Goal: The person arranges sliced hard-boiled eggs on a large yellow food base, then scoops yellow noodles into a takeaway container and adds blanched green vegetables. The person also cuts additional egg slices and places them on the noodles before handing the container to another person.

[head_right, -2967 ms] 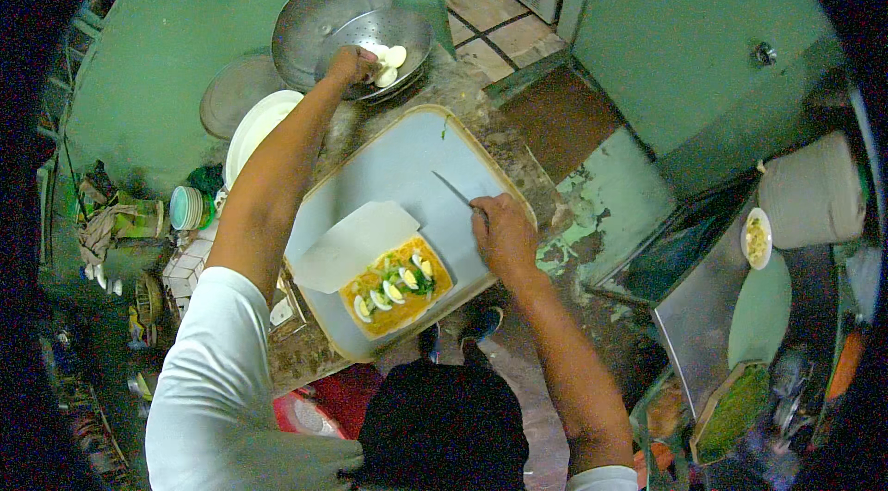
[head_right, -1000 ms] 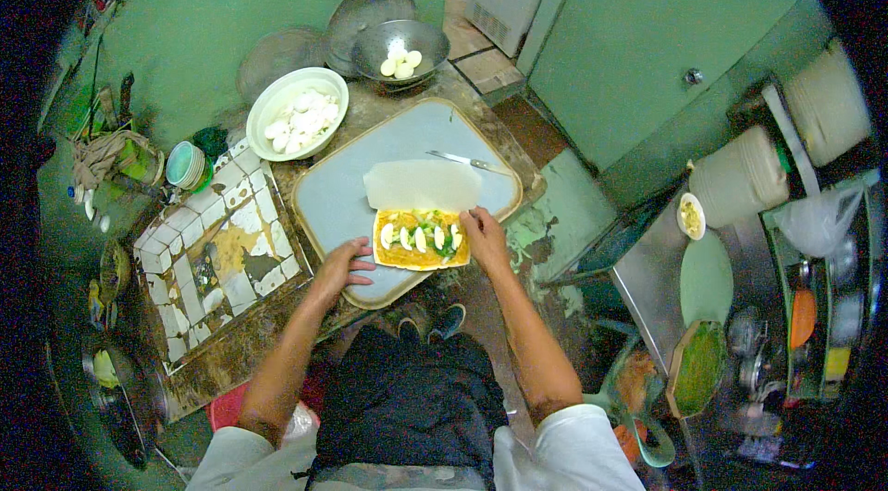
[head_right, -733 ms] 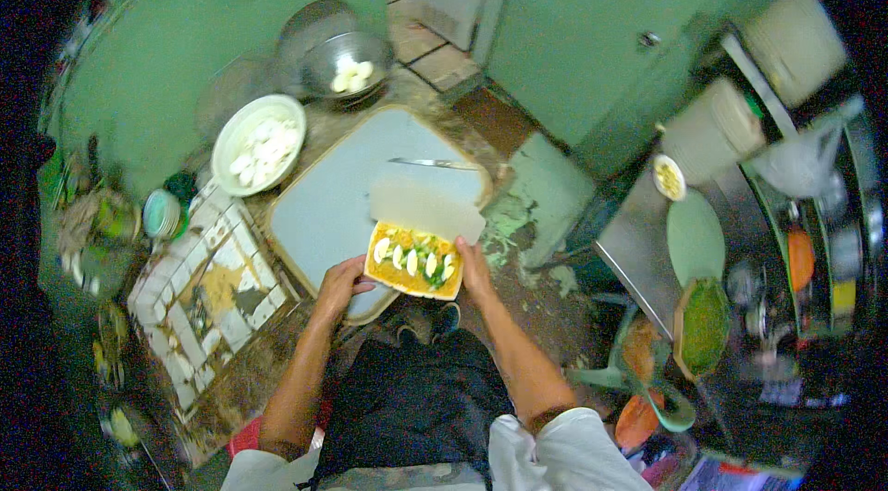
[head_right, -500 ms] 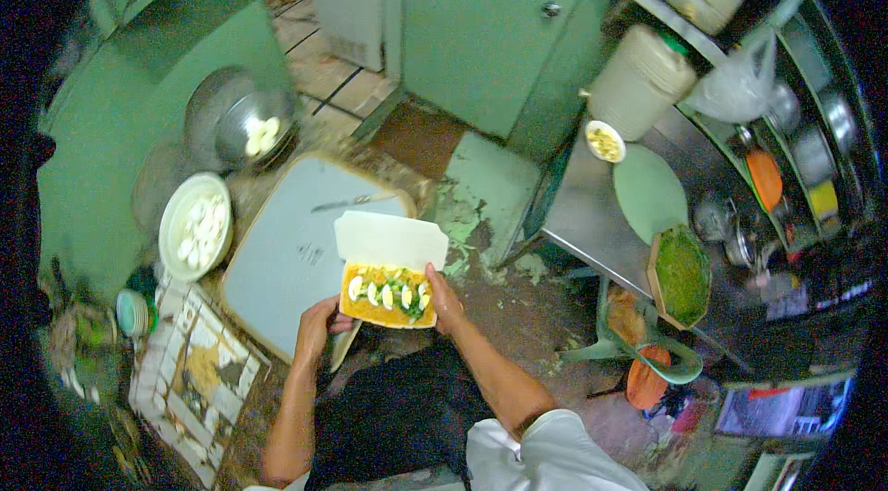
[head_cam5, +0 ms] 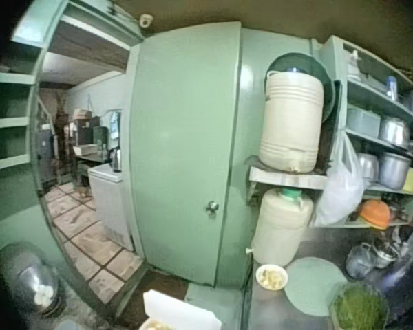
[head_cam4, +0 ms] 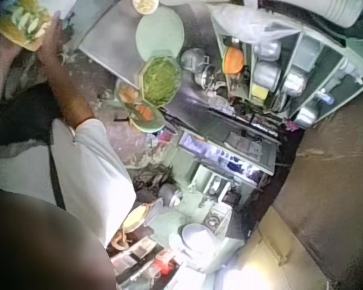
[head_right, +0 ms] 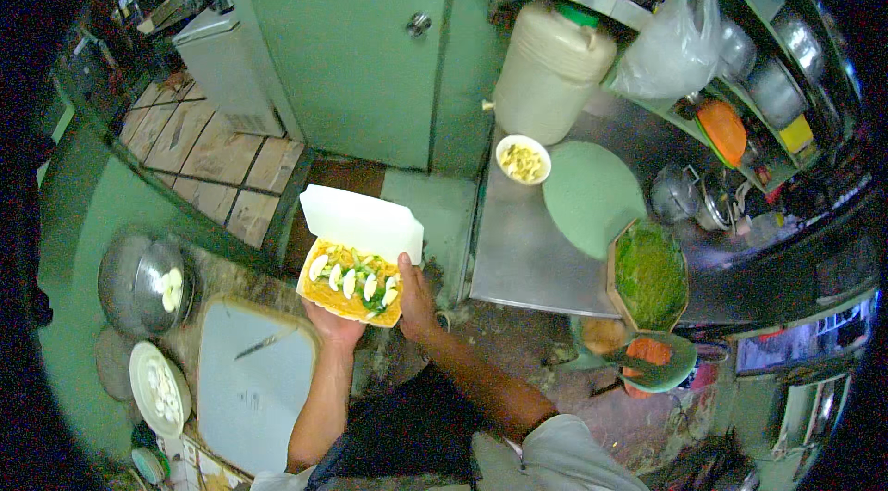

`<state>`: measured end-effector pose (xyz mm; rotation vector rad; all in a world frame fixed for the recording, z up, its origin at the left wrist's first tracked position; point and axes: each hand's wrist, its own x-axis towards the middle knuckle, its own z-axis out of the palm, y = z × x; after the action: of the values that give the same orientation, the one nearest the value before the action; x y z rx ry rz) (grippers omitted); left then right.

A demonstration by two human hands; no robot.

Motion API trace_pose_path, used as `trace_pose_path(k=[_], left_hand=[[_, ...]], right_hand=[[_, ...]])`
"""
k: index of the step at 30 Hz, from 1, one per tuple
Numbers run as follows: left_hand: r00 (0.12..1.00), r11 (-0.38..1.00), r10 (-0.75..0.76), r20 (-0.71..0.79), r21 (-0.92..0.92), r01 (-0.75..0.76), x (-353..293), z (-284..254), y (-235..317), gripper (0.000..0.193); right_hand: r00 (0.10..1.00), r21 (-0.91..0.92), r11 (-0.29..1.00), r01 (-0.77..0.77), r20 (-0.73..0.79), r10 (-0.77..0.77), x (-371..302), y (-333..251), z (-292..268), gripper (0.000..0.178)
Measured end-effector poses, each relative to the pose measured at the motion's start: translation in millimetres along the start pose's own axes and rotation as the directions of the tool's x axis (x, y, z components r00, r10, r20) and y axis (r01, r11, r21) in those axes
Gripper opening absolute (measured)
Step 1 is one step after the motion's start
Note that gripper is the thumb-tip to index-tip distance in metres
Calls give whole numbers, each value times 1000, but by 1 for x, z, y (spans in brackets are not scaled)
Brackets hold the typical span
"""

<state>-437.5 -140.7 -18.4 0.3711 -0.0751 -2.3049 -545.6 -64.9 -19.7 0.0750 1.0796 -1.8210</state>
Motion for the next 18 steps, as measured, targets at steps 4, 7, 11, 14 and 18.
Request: trace_pose_path(k=[4, 7, 11, 14, 18], left_hand=[[998, 1000, 20, 57, 11, -21, 81, 18, -18, 64], [999, 999, -26, 30, -40, 27, 126, 20, -13, 62], [987, 999, -20, 159, 47, 12, 181, 26, -1, 64], [993, 998, -13, 114, 60, 6, 205, 28, 7, 66], [999, 995, 21, -33, 103, -17, 237, 27, 15, 67]], right_hand=[[939, -499, 801, 331, 261, -225, 43, -53, -3, 49], [942, -505, 801, 321, 256, -215, 57, -95, -23, 60], [986, -425, 900, 91, 164, -22, 78, -130, -44, 68], [975, -314, 949, 30, 218, 41, 91, -136, -45, 72], [971, -319, 947, -24, 219, 99, 122, -144, -30, 75]])
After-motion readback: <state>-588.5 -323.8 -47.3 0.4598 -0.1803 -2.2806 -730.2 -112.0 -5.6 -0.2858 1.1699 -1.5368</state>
